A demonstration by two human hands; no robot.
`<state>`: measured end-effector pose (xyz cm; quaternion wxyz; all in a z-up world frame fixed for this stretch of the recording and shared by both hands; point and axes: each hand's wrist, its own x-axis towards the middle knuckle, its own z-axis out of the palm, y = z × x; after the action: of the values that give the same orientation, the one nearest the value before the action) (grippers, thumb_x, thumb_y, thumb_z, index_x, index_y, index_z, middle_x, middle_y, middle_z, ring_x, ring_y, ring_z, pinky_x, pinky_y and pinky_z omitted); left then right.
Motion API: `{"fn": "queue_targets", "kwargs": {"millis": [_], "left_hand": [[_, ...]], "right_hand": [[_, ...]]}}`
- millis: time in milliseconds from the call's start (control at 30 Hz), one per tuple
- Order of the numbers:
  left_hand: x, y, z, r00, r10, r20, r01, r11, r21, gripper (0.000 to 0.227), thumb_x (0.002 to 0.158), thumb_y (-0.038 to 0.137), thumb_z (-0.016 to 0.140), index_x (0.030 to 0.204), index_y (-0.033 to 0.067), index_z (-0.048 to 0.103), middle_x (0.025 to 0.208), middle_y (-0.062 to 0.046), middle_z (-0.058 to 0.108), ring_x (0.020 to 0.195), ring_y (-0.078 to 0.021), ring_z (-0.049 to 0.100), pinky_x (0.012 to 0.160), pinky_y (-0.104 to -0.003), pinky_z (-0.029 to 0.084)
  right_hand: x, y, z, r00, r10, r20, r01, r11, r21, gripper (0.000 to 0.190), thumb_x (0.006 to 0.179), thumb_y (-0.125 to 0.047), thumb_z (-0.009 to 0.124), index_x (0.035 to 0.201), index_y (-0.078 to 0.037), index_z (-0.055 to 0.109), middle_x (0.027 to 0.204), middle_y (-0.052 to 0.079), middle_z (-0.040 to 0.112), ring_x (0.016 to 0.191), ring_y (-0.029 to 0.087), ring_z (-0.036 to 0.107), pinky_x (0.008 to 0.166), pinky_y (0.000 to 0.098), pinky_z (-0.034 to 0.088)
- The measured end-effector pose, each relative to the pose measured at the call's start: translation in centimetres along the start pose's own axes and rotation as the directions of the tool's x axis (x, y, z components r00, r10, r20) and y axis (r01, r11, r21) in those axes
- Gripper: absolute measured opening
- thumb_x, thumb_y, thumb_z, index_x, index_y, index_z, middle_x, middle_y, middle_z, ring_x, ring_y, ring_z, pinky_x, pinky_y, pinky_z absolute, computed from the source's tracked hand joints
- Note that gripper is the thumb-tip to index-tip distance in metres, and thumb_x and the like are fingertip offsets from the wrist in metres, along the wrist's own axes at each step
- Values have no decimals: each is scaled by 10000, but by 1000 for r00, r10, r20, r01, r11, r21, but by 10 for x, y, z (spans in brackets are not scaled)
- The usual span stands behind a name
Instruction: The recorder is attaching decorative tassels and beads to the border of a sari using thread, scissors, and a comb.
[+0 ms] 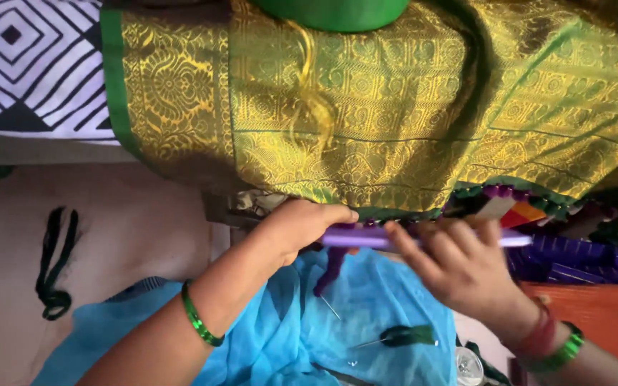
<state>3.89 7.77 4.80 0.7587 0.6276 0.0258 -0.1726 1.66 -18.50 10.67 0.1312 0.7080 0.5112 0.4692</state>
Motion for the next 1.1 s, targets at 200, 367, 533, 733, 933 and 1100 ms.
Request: {"fn": "queue_targets", "kwargs": {"millis": [200, 367, 533, 733, 933, 1100], "left_hand": [[-9, 10, 2, 995, -93, 37, 96, 991, -92, 262, 869, 255, 660, 880, 17, 769, 835, -161, 783, 705, -236, 772, 702, -346, 604], [-12, 18, 5, 968, 69, -243, 30, 924, 382, 315, 865, 299, 718, 898, 5, 824, 852, -166, 780, 672, -233, 708, 618, -368, 488], [-1, -24, 1, 993, 112, -30, -112, 994, 4, 312, 922, 261, 651, 960, -20, 779, 875, -141, 812, 755, -192, 781, 709, -318, 567], [-17, -61, 24, 871, 484, -79, -451, 854, 261, 336, 1046, 279, 568, 991, 19, 773, 836, -72, 801, 762, -113, 740, 744, -254, 563], [-26, -94, 43, 837, 516, -181, -512, 856, 72, 250, 1039, 203, 575, 1002, 8, 727, 738, -46, 737, 689, -95, 654, 660, -270, 503], [-32, -93, 29, 831, 535, -152, -543, 840, -14, 224, 1035, 203, 615, 1027, 5, 720, 768, -45, 715, 724, -110, 683, 687, -285, 540]], "right_hand": [[4, -2, 3, 956, -276, -99, 286, 952, 106, 446, 916, -229, 669, 1359, -215, 620, 1076, 13, 658, 963, 161, 622, 832, 396, 403], [-2, -11, 11, 980, 23, 199, -37, 997, 66, 486, 844, -221, 650, 1328, -172, 661, 959, 3, 643, 870, 208, 575, 772, 460, 429], [-48, -59, 21, 996, -81, 33, 69, 960, 273, 445, 843, -252, 633, 1278, -182, 698, 1020, 21, 639, 980, 191, 605, 838, 402, 461], [-104, -124, 85, 948, 247, 202, -308, 542, 782, 297, 927, -301, 708, 1183, -156, 744, 1051, 18, 705, 980, 162, 691, 850, 322, 533], [-29, -93, 96, 448, 441, 778, -352, -713, 606, 321, 962, -317, 676, 1041, -9, 728, 989, 94, 743, 905, 199, 698, 802, 328, 545], [6, -103, 105, 407, 325, 853, 2, -935, 355, 295, 1065, -258, 711, 993, 27, 684, 872, 74, 660, 732, 194, 590, 613, 337, 462]]}}
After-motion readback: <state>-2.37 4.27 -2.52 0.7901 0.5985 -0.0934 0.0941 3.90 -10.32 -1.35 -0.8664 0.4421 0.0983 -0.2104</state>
